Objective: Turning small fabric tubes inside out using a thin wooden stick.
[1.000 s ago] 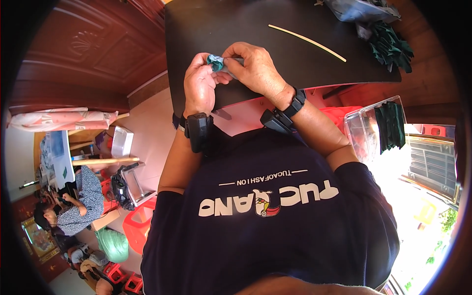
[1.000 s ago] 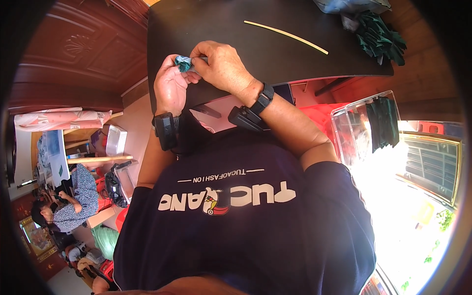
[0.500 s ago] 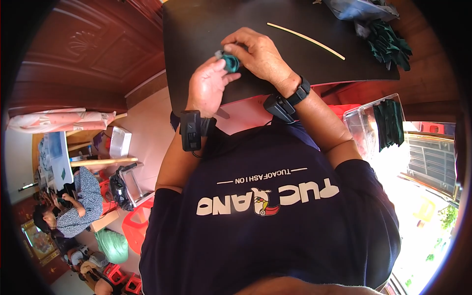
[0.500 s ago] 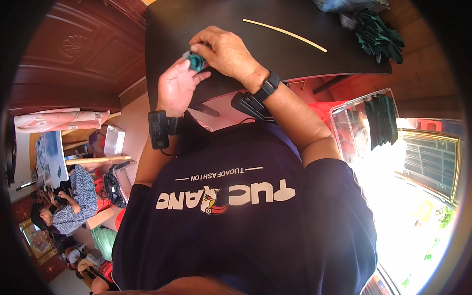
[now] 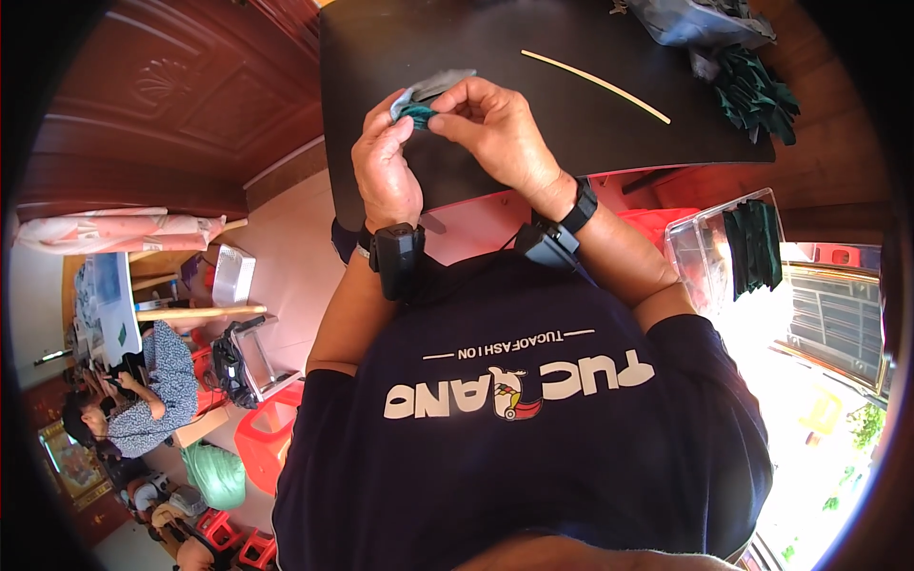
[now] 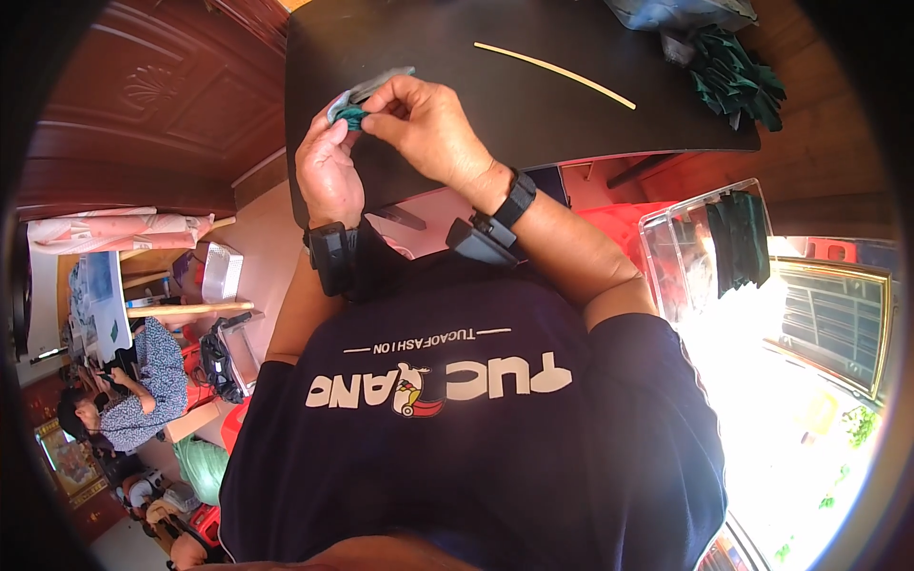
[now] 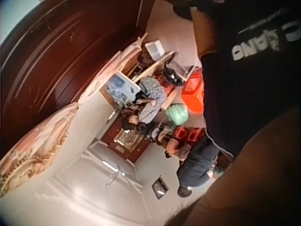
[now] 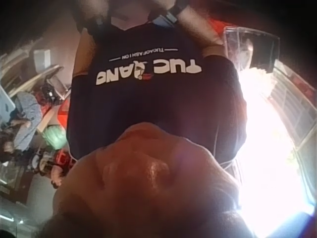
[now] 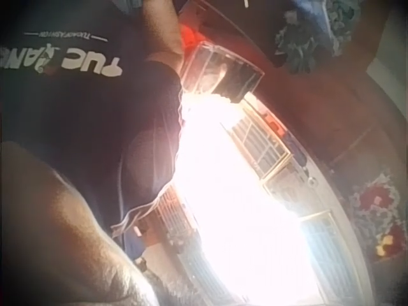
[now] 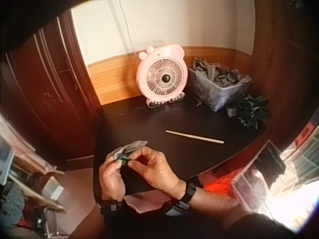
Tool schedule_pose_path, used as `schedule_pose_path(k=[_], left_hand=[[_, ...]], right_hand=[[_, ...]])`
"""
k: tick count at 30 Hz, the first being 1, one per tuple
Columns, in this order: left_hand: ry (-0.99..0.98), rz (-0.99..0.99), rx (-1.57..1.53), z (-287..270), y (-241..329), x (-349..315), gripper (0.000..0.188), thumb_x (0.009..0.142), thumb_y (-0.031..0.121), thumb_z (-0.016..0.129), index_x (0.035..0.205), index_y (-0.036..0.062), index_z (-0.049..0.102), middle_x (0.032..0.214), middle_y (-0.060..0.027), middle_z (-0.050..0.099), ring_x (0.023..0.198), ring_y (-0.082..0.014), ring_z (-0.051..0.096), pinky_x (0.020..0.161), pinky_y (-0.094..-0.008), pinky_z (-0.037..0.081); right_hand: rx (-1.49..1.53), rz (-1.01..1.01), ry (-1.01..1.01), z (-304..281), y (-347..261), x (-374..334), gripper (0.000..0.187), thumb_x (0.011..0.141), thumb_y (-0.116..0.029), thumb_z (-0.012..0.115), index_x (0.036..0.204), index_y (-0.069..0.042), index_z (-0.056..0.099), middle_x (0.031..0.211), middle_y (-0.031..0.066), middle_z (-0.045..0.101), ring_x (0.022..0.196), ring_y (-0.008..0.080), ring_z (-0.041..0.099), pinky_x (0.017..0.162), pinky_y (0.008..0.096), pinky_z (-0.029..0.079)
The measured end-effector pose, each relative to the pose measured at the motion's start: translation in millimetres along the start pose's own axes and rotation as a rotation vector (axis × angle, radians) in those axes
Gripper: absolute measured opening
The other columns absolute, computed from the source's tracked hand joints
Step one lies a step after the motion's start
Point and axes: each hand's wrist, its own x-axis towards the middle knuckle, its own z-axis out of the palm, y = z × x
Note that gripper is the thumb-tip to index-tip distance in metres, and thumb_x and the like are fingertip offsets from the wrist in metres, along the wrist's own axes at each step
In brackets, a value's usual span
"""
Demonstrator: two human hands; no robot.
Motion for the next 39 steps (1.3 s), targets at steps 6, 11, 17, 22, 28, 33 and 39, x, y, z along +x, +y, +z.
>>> schedule_pose_path(k=[6, 11, 17, 22, 28, 33, 39], left_hand=[[-0.022, -0.192, -0.354, -5, 2, -1, 0.038, 0.085, 0.013, 0.048, 0.117, -0.0056, 0.056, 0.111, -0.0085, 0.060, 0.106, -0.0183, 0.052, 0.095, -0.0322, 0.035], [-0.128, -0.194, -0.242, 0, 12, -3, 0.043, 0.087, 0.017, 0.048, 0.123, -0.0049, 0.051, 0.114, -0.0089, 0.059, 0.107, -0.0173, 0.052, 0.097, -0.0326, 0.033], [-0.123, -0.222, -0.088, -2, 10, -6, 0.029, 0.087, 0.009, 0.049, 0.113, -0.0031, 0.054, 0.115, -0.0125, 0.058, 0.106, -0.0211, 0.055, 0.099, -0.0405, 0.039], [-0.064, -0.105, -0.082, 0, 4, -7, 0.019, 0.084, 0.005, 0.052, 0.102, -0.0006, 0.054, 0.096, -0.0070, 0.059, 0.090, -0.0146, 0.058, 0.077, -0.0334, 0.050], [-0.100, -0.098, -0.096, 0, 3, -8, 0.022, 0.083, 0.007, 0.049, 0.101, -0.0044, 0.056, 0.095, -0.0075, 0.059, 0.088, -0.0154, 0.058, 0.078, -0.0341, 0.049], [-0.389, -0.323, -0.084, -16, -1, -7, 0.040, 0.084, 0.012, 0.045, 0.119, -0.0074, 0.052, 0.110, -0.0132, 0.060, 0.103, -0.0231, 0.057, 0.094, -0.0417, 0.045], [-0.490, -0.502, -0.120, -16, 2, -3, 0.027, 0.086, 0.016, 0.051, 0.107, 0.0000, 0.057, 0.101, -0.0077, 0.061, 0.096, -0.0191, 0.057, 0.087, -0.0407, 0.045]], right_hand=[[0.278, 0.013, -0.112, 3, -4, -3, 0.008, 0.086, -0.002, 0.062, 0.094, -0.003, 0.061, 0.076, -0.0008, 0.061, 0.070, 0.0069, 0.057, 0.066, 0.0221, 0.050], [-0.184, -0.035, -0.125, -12, -2, 8, 0.016, 0.087, -0.009, 0.061, 0.102, -0.003, 0.060, 0.080, 0.0017, 0.062, 0.073, 0.0092, 0.058, 0.067, 0.0248, 0.049], [-0.658, -0.302, 0.060, -5, 1, 11, 0.012, 0.082, -0.013, 0.064, 0.089, -0.004, 0.064, 0.068, 0.0087, 0.063, 0.060, 0.0203, 0.062, 0.058, 0.0292, 0.049], [-0.745, -0.313, 0.096, 3, 3, 8, 0.013, 0.080, -0.016, 0.064, 0.087, -0.005, 0.065, 0.070, 0.0102, 0.066, 0.063, 0.0264, 0.064, 0.058, 0.0338, 0.050], [-0.759, -0.325, 0.149, 0, 2, 13, 0.012, 0.080, -0.017, 0.064, 0.086, -0.006, 0.065, 0.070, 0.0098, 0.066, 0.063, 0.0263, 0.065, 0.059, 0.0347, 0.050], [-0.766, -0.287, 0.064, -9, -2, 17, 0.015, 0.080, -0.019, 0.062, 0.088, -0.007, 0.066, 0.069, 0.0103, 0.066, 0.064, 0.0279, 0.064, 0.061, 0.0365, 0.051], [-0.536, 0.014, -0.082, -13, -7, 18, 0.020, 0.087, -0.007, 0.058, 0.106, -0.003, 0.062, 0.080, 0.0054, 0.066, 0.072, 0.0109, 0.063, 0.067, 0.0262, 0.052]])
